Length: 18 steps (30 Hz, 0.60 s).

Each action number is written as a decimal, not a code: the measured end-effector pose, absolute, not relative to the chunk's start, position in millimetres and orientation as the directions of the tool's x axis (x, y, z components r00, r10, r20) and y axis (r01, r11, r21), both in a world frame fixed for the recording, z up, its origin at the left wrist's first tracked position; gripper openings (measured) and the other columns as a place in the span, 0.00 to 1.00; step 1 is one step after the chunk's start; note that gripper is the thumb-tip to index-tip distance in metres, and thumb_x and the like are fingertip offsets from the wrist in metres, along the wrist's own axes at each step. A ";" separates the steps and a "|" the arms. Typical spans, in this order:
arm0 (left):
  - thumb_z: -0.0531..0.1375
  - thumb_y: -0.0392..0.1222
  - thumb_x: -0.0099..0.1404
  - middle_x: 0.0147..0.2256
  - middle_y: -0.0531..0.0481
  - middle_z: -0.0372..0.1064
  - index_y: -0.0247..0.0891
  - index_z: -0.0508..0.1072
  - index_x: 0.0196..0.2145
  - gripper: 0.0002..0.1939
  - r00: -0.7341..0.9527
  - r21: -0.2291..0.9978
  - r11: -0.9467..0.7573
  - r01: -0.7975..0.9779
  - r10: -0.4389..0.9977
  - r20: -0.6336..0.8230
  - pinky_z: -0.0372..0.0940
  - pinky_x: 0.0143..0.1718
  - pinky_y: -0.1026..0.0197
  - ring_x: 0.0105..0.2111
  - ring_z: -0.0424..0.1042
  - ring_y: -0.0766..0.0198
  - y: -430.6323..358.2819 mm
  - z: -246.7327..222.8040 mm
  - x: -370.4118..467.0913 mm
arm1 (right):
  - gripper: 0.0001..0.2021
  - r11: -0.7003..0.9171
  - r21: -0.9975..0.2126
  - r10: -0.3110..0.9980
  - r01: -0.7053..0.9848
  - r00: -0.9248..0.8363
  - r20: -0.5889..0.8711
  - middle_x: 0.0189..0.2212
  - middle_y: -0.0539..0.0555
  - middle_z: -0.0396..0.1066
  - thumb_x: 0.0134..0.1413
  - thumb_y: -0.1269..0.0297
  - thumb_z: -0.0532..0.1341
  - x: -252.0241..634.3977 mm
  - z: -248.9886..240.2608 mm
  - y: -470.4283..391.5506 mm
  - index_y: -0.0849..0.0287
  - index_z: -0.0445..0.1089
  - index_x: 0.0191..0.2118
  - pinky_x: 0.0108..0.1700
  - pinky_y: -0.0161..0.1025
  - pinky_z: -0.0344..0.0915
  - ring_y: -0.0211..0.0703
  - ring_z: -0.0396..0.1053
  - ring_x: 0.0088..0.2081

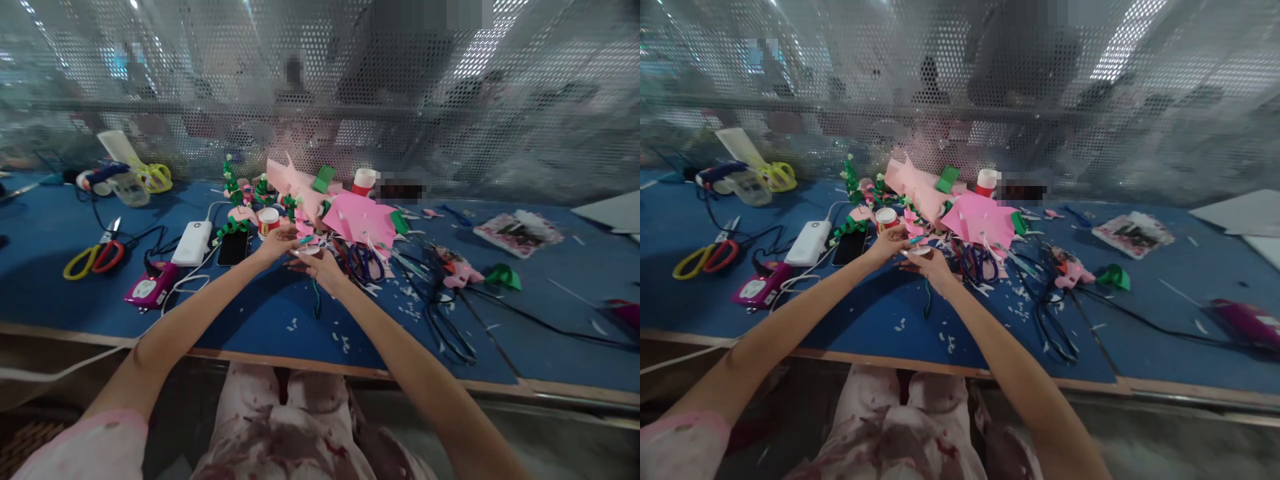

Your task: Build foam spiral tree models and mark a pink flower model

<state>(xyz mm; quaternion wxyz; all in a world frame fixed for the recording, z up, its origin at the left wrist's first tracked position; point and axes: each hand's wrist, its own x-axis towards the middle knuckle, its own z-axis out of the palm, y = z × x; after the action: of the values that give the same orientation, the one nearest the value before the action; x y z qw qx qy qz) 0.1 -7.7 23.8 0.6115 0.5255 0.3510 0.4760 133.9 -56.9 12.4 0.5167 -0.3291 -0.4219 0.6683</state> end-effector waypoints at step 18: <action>0.72 0.46 0.34 0.35 0.40 0.76 0.29 0.75 0.36 0.29 0.435 0.971 0.055 -0.231 0.899 0.053 0.64 0.27 0.67 0.31 0.74 0.62 -13.0 34.9 -3.1 | 0.17 -0.126 -0.912 0.969 -0.390 -0.245 -0.029 0.27 0.49 0.75 0.28 0.60 0.72 133.8 9.6 -54.5 0.58 0.72 0.30 0.36 0.40 0.71 0.40 0.73 0.28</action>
<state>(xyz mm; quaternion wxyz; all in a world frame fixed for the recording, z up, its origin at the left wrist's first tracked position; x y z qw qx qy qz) -3.1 -13.0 34.9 0.6561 0.5360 0.3113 0.4306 133.8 -54.5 9.6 0.5093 -0.3434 -0.4214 0.6672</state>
